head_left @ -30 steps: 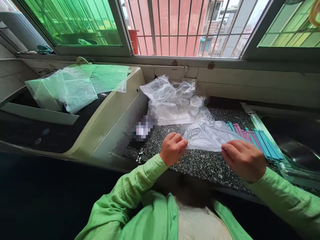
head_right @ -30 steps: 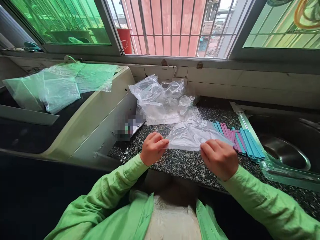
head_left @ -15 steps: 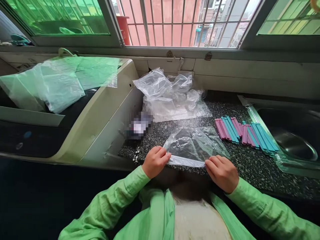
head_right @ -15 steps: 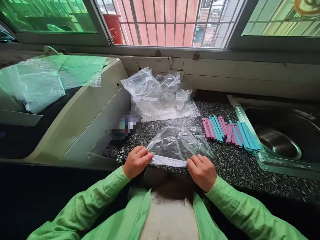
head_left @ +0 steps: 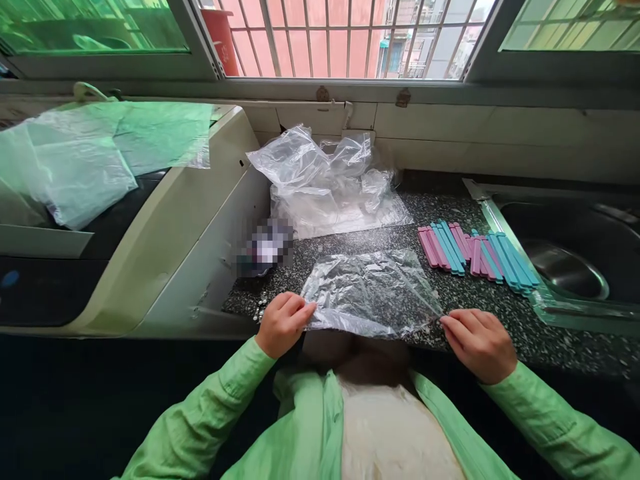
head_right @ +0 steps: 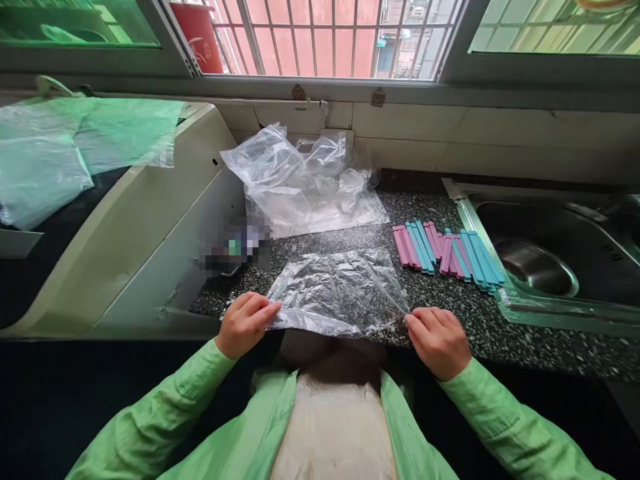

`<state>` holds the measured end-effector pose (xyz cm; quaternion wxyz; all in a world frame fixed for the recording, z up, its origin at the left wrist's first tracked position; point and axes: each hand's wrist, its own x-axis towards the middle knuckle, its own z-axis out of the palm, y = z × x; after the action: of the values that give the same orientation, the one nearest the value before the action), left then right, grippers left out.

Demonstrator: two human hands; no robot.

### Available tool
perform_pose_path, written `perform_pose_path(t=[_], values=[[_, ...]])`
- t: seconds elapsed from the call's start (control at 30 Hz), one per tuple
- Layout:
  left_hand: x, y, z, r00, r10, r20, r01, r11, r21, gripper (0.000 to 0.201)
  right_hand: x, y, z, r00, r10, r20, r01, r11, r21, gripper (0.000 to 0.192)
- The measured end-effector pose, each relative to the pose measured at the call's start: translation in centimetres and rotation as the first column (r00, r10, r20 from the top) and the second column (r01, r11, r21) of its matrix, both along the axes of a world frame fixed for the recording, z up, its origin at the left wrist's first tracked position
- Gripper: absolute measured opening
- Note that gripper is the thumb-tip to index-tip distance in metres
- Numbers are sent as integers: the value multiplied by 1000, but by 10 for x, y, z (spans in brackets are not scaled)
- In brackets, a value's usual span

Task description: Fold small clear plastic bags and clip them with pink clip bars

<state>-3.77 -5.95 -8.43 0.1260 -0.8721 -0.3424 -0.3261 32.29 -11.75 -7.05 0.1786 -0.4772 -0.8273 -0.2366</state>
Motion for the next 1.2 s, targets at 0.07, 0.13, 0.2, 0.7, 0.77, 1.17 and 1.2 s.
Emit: perform_pose_path(t=[0.07,0.13,0.2,0.7,0.77,1.17,1.2], values=[[-2,5,2,999,35,-12,-35,999,11,14,4,1,0,1000,-1,-5,1,1000,2,11],[-4,8,4,997,71,-34,-70,998,5,13,6,3,3,1000,5,-29,-5,1000,-16,10],[-7,10,6,996,72,-48,-73,997,-6,14,8,11,11,998,11,-66,-16,997,-71,11],[-34,19,61,942,-253,-219,65,780,-622,33,-8,184,21,978,-189,86,197,717,-669,20],[-29,37,71,957,-206,-203,27,763,-646,26,-9,186,20,980,-169,104,194,714,-672,17],[53,119,45,859,112,-500,-449,633,-630,35,-11,188,13,988,-145,50,137,688,-712,9],[54,119,44,850,109,-515,-464,616,-636,32,-10,188,13,990,-143,18,113,689,-716,9]])
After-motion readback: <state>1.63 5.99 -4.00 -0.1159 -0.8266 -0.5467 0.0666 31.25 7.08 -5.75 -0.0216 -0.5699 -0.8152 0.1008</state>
